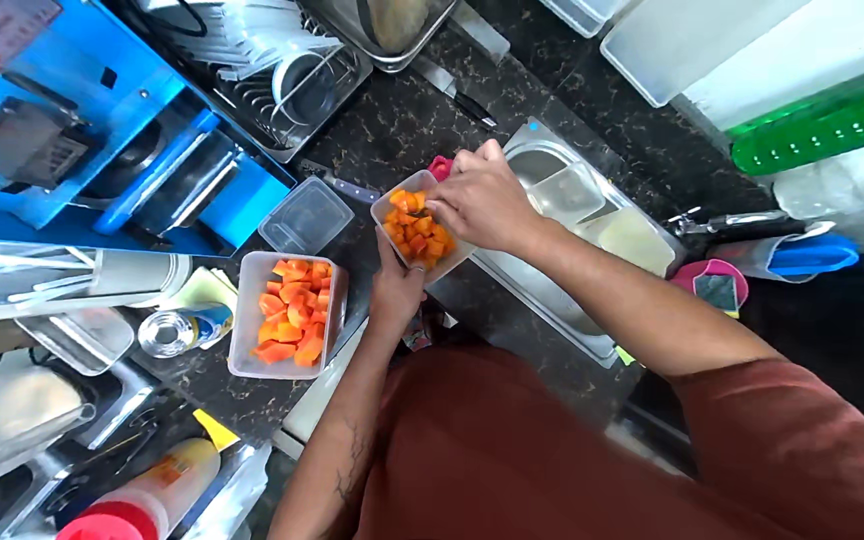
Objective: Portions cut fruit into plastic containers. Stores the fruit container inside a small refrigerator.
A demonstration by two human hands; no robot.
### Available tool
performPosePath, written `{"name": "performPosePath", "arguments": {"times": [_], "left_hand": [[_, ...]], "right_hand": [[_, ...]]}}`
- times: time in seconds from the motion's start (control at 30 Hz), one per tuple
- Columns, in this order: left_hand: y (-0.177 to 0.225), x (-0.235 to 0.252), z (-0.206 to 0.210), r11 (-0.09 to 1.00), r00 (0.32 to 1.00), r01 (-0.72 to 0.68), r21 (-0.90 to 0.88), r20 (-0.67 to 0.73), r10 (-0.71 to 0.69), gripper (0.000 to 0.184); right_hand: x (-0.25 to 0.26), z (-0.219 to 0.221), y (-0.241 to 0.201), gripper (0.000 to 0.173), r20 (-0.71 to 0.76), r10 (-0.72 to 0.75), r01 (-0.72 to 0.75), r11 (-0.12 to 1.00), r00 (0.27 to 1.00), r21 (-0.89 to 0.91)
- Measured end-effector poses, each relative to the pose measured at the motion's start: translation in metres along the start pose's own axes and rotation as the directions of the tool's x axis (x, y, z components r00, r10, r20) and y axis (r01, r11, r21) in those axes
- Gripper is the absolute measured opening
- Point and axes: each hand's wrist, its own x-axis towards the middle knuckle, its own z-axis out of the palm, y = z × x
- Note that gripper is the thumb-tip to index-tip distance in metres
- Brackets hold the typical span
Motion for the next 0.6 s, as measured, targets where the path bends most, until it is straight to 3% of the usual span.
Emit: {"name": "performPosePath", "arguments": {"times": [0.13,0.23,0.3,0.4,0.47,0.53,0.6], "left_hand": [[0.000,0.003,0.000,1.000,1.000,-0.010,-0.021,0.007,0.010,0.086],[-0.003,0.000,-0.001,0.995,0.999,-0.045,-0.090,-0.012,0.044,0.087],[-0.014,-0.005,0.000,0.977,0.990,-0.144,-0.157,-0.021,0.142,0.082],[-0.050,-0.030,-0.006,0.955,0.976,-0.188,-0.229,0.066,0.208,0.077],[-0.088,-0.056,-0.015,0.964,0.983,-0.138,-0.228,0.086,0.161,0.066],[-0.129,-0.082,-0.025,0.968,0.999,-0.051,-0.244,-0.030,0.045,0.057],[-0.157,-0.100,-0.035,0.964,0.958,-0.045,-0.264,-0.283,-0.033,0.068]], "right_hand": [[-0.004,0.048,0.010,0.027,0.112,-0.086,0.083,0.996,0.990,0.028],[-0.012,0.029,0.000,0.026,0.183,-0.152,0.139,0.987,0.971,0.084],[-0.016,0.000,-0.004,0.026,0.223,-0.139,0.112,0.985,0.965,0.132],[-0.015,-0.019,-0.003,0.028,0.103,0.008,-0.027,0.984,0.995,0.178],[-0.013,-0.002,0.002,0.027,-0.008,0.076,-0.073,0.984,0.997,0.160],[-0.019,0.021,0.006,0.024,0.036,0.022,-0.027,0.990,0.999,0.141],[-0.027,0.021,0.007,0.025,0.056,-0.011,0.002,0.987,0.998,0.160]]}}
